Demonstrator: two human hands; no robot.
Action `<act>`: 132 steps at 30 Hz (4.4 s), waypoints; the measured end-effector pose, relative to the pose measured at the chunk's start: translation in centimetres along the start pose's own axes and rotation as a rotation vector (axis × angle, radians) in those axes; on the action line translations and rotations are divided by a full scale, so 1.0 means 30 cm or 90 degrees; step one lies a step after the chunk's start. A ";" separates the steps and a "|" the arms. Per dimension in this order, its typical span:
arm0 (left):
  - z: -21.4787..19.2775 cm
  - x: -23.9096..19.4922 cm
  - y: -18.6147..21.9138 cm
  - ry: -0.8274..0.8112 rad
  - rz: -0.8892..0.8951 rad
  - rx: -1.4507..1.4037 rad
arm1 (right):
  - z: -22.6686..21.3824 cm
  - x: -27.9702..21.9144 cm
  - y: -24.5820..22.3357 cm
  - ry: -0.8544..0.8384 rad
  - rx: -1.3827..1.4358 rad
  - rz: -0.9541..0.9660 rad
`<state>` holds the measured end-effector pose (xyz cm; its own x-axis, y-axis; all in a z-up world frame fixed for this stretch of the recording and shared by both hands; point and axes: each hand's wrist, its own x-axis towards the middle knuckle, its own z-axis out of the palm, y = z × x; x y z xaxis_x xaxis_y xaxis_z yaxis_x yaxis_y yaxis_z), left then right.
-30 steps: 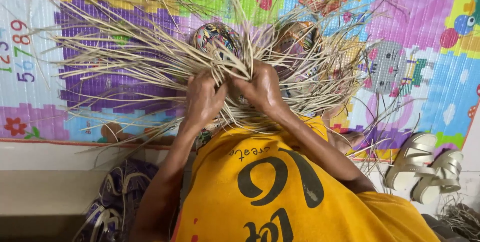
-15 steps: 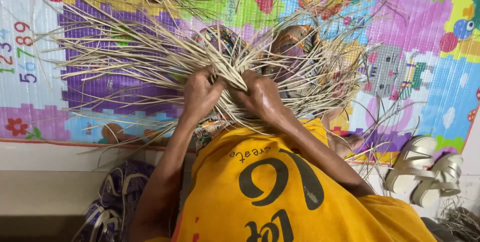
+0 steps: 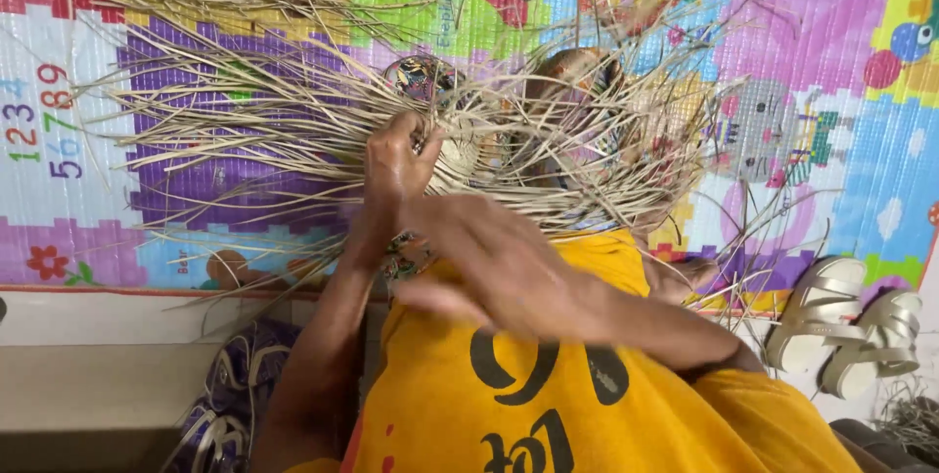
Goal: A person is sitting on the floor weaving dried straw fibers to create a circular base for a craft project.
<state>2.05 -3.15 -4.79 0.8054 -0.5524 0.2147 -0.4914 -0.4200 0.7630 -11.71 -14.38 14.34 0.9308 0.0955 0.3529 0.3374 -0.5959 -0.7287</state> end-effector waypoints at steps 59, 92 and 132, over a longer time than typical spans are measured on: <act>-0.176 -0.317 -0.020 -0.102 -0.428 -0.431 | 0.163 0.176 0.700 -0.054 -0.121 0.007; -0.165 -0.340 -0.198 -0.041 -0.505 -0.637 | 0.314 0.569 1.224 -0.157 0.592 0.569; -0.365 0.071 0.407 -0.108 0.047 -0.338 | -0.125 0.083 0.641 0.130 0.159 -0.061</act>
<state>1.38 -1.57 11.66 0.6890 -0.6932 0.2115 -0.2752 0.0197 0.9612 -3.41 -28.59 3.41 0.8542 -0.0350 0.5188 0.4698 -0.3759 -0.7988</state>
